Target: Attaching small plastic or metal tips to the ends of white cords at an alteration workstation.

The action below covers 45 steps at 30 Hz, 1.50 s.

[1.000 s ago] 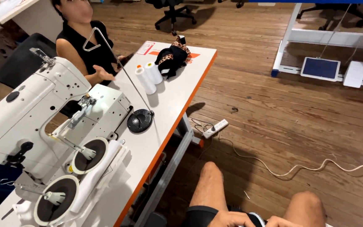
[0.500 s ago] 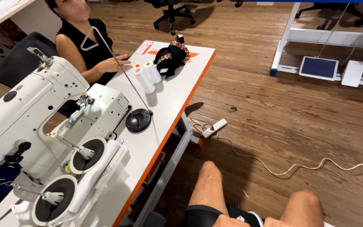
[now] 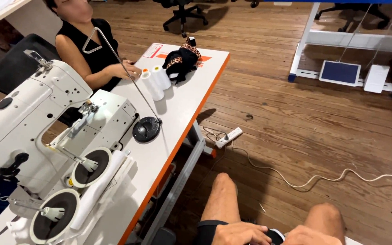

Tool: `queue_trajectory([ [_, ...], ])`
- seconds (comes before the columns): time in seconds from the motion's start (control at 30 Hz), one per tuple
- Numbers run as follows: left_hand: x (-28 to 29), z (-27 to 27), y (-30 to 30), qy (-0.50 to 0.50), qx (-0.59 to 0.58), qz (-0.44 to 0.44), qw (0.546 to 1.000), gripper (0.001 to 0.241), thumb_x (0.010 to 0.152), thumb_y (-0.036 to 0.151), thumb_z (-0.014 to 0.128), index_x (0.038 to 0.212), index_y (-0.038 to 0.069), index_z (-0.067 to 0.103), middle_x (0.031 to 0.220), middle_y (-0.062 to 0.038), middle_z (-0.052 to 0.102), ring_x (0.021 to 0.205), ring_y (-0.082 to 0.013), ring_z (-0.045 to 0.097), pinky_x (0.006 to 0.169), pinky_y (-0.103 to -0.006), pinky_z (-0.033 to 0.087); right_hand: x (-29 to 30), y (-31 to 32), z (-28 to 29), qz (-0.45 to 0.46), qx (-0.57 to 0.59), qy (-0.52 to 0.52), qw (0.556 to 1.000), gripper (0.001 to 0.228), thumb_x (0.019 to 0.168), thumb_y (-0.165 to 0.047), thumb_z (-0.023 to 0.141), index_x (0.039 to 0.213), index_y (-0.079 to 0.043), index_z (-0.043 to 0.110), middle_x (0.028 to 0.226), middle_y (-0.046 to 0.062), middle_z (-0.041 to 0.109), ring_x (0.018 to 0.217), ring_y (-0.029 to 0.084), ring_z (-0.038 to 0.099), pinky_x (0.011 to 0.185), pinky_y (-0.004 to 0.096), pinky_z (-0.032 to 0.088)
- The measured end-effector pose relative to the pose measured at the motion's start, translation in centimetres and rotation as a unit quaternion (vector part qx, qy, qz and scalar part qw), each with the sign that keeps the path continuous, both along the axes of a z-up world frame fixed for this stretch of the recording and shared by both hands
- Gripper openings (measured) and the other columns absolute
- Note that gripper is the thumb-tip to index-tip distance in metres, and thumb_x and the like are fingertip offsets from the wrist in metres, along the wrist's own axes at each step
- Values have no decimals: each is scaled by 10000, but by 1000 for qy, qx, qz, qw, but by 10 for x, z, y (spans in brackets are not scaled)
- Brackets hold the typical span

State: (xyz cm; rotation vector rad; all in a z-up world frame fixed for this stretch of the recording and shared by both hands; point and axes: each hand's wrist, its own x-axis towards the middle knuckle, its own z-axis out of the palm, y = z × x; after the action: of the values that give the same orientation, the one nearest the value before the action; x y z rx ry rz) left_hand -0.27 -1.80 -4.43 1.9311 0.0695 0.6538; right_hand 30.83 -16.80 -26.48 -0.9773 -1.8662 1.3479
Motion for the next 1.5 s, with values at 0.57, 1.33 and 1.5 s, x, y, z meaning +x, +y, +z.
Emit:
queue_trajectory([
  [0.57,26,0,-22,-79,-342,49,935,186,1084,270,636,1059,91,594,1268,-185,774,1421,-346,669,1244,-464,507,-53,2,119,-328,-48,72,941,320,800,-76,954,1118,-43,941,976,79,972,814,115,896,680,240,652],
  [1.33,-19,48,22,-39,-176,176,968,322,1119,338,562,978,48,568,686,-48,591,614,-134,514,624,-284,469,-53,4,149,-237,0,-2,972,159,975,-205,810,963,-72,895,740,-18,713,622,69,633,560,249,464],
  [1.5,-43,50,46,-28,81,260,962,282,1141,287,474,1037,48,584,825,-60,606,609,-141,503,532,-295,451,-35,2,166,-264,39,-34,963,257,928,-313,804,862,-107,941,723,-42,859,615,38,740,528,215,554],
])
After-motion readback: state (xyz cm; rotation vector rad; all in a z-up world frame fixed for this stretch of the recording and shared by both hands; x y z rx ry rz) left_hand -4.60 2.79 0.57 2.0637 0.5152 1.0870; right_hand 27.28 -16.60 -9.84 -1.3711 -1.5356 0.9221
